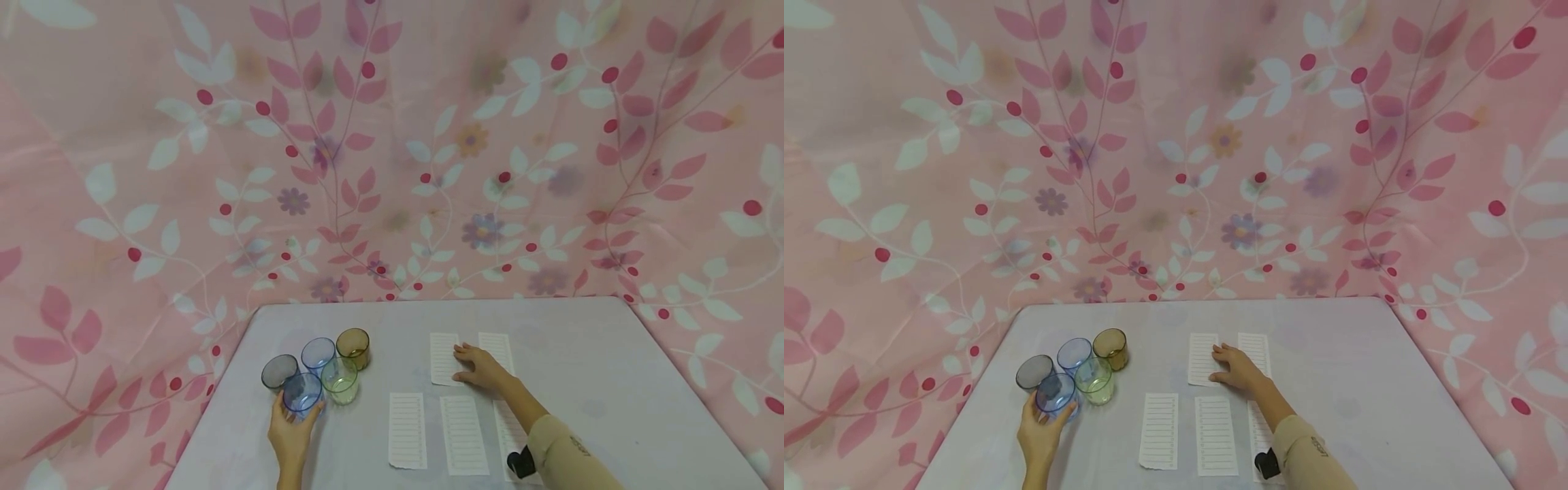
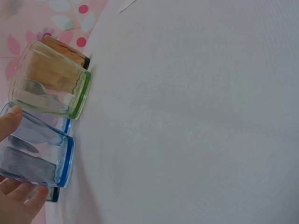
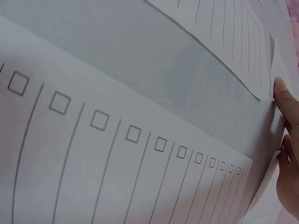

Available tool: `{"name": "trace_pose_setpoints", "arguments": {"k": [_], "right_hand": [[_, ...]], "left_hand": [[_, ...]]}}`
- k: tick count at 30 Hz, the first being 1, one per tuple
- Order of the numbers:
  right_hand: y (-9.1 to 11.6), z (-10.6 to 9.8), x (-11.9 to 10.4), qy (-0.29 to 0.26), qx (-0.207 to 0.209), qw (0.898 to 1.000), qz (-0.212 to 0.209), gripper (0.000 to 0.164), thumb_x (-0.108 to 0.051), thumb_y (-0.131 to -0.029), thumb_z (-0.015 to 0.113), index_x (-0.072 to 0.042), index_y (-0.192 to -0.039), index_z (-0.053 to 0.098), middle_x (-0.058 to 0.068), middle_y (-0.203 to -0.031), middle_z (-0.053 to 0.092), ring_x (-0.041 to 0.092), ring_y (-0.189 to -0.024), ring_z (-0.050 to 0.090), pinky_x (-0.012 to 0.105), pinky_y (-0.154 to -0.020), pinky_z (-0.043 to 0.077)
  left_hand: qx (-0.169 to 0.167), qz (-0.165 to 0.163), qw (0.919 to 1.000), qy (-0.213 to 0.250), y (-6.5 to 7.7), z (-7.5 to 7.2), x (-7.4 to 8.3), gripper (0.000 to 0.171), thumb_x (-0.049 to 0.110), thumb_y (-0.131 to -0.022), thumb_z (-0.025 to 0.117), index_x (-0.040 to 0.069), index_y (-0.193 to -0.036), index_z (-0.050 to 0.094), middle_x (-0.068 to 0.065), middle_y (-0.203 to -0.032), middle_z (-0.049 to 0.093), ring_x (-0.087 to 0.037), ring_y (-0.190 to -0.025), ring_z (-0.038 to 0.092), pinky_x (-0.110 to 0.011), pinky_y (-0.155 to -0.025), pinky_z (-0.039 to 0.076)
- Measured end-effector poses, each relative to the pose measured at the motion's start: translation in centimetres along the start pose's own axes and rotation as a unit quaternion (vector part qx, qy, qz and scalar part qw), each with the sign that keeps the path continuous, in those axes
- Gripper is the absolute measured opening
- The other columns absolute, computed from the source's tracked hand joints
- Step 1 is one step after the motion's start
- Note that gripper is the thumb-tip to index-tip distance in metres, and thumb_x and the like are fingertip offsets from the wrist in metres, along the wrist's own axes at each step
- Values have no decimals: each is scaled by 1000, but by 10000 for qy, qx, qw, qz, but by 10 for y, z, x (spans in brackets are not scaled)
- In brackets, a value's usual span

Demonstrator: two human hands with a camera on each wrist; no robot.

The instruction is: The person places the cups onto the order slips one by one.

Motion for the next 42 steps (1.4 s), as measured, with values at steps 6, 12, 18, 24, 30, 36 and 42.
{"name": "trace_pose_setpoints", "arguments": {"k": [6, 12, 18, 24, 30, 36, 42], "right_hand": [[2, 1, 1, -61, -49, 9999, 107, 61, -23, -83, 71, 16, -126, 49, 29, -136, 44, 49, -128, 33, 59, -103, 29], [2, 1, 2, -110, 36, 9999, 77, 61, -21, -83, 71, 16, -125, 49, 29, -135, 45, 50, -128, 33, 60, -102, 29], [2, 2, 5, -72, 65, 9999, 55, 61, -24, -82, 71, 16, -124, 50, 28, -135, 45, 49, -128, 33, 59, -103, 29], [2, -1, 4, -71, 138, 9999, 54, 61, -25, -82, 72, 15, -123, 51, 28, -134, 46, 49, -128, 34, 60, -103, 29], [1, -2, 5, -129, 101, 9997, 155, 61, -24, -83, 72, 15, -125, 50, 28, -135, 45, 49, -129, 33, 60, -103, 28], [0, -1, 5, -124, 55, 9998, 170, 61, -24, -82, 72, 15, -124, 51, 29, -135, 45, 49, -129, 32, 60, -103, 28], [1, 0, 3, -256, 10, 9995, 159, 61, -22, -83, 71, 16, -125, 49, 29, -136, 43, 50, -129, 31, 60, -104, 27]], "left_hand": [[248, 259, 9993, 52, 1, -14, 12, 78, 4, -62, 86, -13, -126, 46, -36, -120, 54, -48, -107, 55, -48, -83, 50], [240, 405, 9988, 103, -3, -24, 26, 77, 5, -61, 87, -12, -125, 48, -34, -121, 55, -46, -107, 56, -4, -75, 44], [172, 498, 9983, 244, -7, -30, 41, 77, 3, -59, 87, -13, -124, 49, -34, -119, 56, -45, -105, 57, 0, -74, 42], [91, 681, 9969, 392, -11, -33, 58, 76, 1, -58, 87, -14, -124, 49, -34, -118, 56, -45, -105, 57, 2, -74, 39], [-180, 691, 9963, 469, -16, -30, 69, 77, 2, -60, 87, -13, -125, 49, -33, -123, 54, -46, -109, 55, -21, -85, 51], [-401, 718, 9954, 488, -20, -24, 77, 77, 3, -60, 87, -9, -127, 50, -30, -122, 56, -44, -110, 56, -34, -87, 52], [-938, 761, 9883, 930, -28, -12, 87, 79, 0, -62, 86, -7, -130, 48, -28, -125, 55, -40, -113, 55, -1, -80, 41]]}}
Point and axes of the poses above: each hand's wrist, its own y-axis away from the middle knuckle, its own z-axis out of the palm, x = y × z, the point moved 10 cm from there along -y, towards the middle knuckle
